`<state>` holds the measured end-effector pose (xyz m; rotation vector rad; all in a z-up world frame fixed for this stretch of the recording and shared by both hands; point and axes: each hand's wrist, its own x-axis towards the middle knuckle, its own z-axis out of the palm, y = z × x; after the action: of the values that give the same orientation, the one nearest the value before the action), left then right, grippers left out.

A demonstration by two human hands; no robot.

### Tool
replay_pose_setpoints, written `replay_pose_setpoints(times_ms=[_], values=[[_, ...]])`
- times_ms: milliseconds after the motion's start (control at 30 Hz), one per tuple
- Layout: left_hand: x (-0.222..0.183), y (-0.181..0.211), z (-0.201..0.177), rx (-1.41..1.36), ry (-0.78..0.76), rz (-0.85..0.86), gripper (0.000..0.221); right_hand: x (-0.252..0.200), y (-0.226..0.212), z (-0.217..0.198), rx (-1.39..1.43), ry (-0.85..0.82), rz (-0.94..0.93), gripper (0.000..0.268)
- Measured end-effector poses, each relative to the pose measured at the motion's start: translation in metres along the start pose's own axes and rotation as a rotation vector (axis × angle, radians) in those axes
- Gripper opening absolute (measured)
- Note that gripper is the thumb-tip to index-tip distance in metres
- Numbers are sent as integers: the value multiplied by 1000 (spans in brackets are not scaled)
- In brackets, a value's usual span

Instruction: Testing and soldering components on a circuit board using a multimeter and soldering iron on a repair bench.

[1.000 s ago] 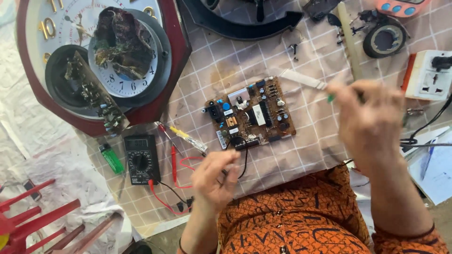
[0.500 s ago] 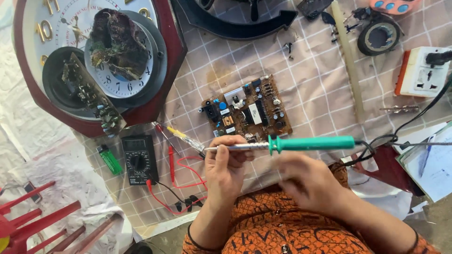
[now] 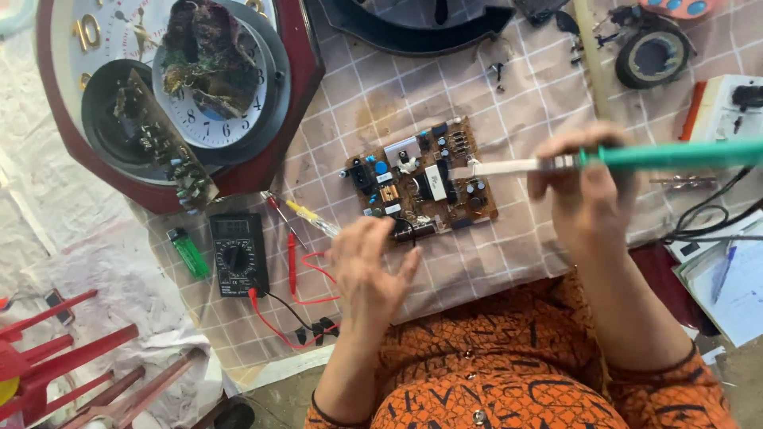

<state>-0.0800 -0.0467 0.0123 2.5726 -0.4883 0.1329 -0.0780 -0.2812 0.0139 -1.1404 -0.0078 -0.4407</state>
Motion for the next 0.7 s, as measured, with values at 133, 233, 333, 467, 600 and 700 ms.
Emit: replay_pose_setpoints(times_ms=[133, 233, 333, 467, 600, 700], values=[[-3, -11, 7, 199, 73, 6, 55, 12, 12, -3, -131, 192, 73, 17], [-4, -13, 10, 201, 58, -14, 54, 14, 22, -10, -176, 239, 52, 20], [0, -10, 6, 163, 13, -21, 42, 14, 23, -9, -264, 204, -19, 14], [-3, -16, 5, 149, 21, -29, 33, 14, 25, -11, -274, 150, 49, 11], [-6, -24, -8, 283, 114, -84, 17, 13, 25, -10, -299, 144, 52, 8], [-7, -40, -11, 463, 155, -132, 17, 14, 27, -12, -265, 188, -36, 10]])
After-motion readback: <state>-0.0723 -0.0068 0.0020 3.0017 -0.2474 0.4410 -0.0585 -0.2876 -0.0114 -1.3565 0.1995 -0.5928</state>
